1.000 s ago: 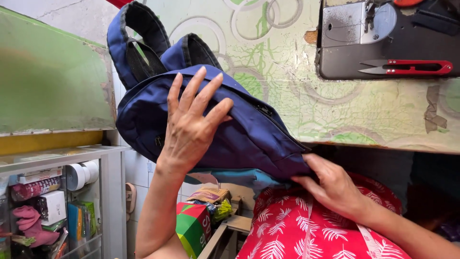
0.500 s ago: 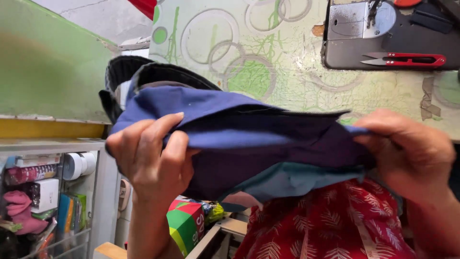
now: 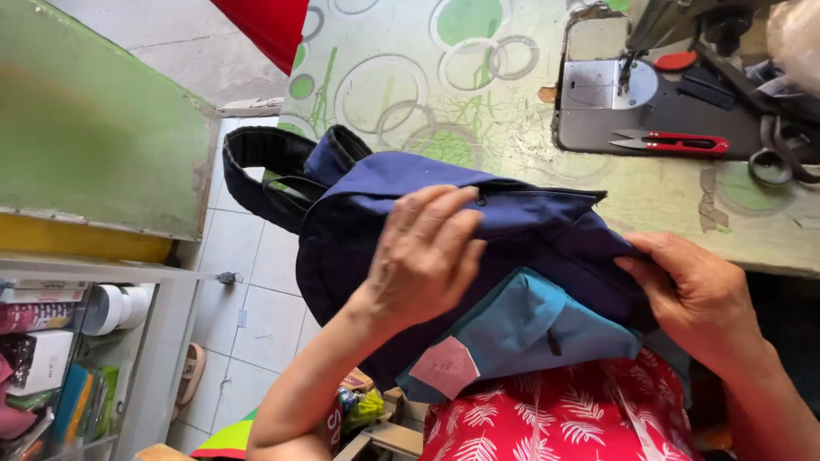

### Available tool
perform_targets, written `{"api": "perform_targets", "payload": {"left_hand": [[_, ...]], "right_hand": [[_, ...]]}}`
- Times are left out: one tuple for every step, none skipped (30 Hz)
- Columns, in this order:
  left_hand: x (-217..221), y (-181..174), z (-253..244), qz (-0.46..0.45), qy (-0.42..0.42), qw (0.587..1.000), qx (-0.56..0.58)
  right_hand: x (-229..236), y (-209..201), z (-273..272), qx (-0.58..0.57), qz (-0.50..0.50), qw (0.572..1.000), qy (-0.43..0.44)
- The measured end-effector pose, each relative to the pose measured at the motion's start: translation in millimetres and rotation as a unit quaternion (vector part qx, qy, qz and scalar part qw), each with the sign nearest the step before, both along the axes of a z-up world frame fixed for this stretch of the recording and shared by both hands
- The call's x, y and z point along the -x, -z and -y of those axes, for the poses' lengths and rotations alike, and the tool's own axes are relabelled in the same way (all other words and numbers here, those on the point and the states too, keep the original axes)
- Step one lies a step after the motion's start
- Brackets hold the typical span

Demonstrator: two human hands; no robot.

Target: The person zips a blue and black backpack, uses a pair of tweezers to pull at the zipper teeth, and repeatedly adjusts the zipper track by hand. They then lift the backpack and handle the shoulder straps.

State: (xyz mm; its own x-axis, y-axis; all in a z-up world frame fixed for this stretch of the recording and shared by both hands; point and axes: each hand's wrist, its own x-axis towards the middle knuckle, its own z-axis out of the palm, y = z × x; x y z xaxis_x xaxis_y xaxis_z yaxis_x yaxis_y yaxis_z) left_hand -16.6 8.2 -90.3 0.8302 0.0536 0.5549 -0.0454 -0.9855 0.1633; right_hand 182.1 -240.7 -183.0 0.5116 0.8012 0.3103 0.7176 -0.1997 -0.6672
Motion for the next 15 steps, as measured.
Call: {"api": "perform_targets", "payload": {"left_hand": [[-8, 1, 7, 0.028, 0.012, 1.0, 0.001], [-15, 3, 13, 0.029, 0.009, 1.0, 0.0], [-23, 5, 19, 0.038, 0.003, 0.999, -0.034], [-30, 7, 24, 0.047, -0.003, 0.997, -0.067], [-35, 13, 23, 0.049, -0.002, 0.997, -0.066], [-40, 18, 21, 0.046, 0.0, 0.995, -0.088], [-45, 24, 20, 0.043, 0.005, 0.993, -0.109], [-48, 24, 18, 0.045, 0.007, 0.993, -0.108], [-49, 23, 16, 0.072, 0.032, 0.99, -0.117], [-50, 23, 15, 0.099, 0.057, 0.985, -0.127], [-50, 22, 15, 0.098, 0.06, 0.985, -0.126], [-50, 20, 14, 0.117, 0.068, 0.982, -0.135], [-49, 19, 15, 0.136, 0.075, 0.977, -0.144], [-48, 15, 15, 0.135, 0.077, 0.978, -0.142], [-47, 11, 16, 0.142, 0.076, 0.972, -0.169]], "right_hand": [[0, -1, 0, 0.003, -0.008, 1.0, 0.004], [-1, -1, -1, 0.002, -0.007, 1.0, 0.0], [-2, 0, -1, 0.005, -0.012, 1.0, -0.003], [-3, 0, 0, 0.007, -0.017, 1.0, -0.006], [-4, -3, -1, 0.008, -0.016, 1.0, -0.005], [-5, -6, -2, 0.013, -0.025, 0.999, -0.017], [-6, -8, -2, 0.018, -0.034, 0.999, -0.027], [-13, -11, -2, 0.019, -0.033, 0.999, -0.024], [-17, -13, -2, 0.057, -0.04, 0.997, -0.033], [-22, -14, -1, 0.096, -0.047, 0.993, -0.042], [-25, -23, -6, 0.097, -0.049, 0.993, -0.039], [-28, -33, -10, 0.084, -0.03, 0.996, -0.021], [-31, -42, -14, 0.072, -0.011, 0.997, -0.003], [-33, -53, -27, 0.074, -0.012, 0.997, -0.001], [-36, -64, -40, 0.034, 0.03, 0.998, -0.039]]}}
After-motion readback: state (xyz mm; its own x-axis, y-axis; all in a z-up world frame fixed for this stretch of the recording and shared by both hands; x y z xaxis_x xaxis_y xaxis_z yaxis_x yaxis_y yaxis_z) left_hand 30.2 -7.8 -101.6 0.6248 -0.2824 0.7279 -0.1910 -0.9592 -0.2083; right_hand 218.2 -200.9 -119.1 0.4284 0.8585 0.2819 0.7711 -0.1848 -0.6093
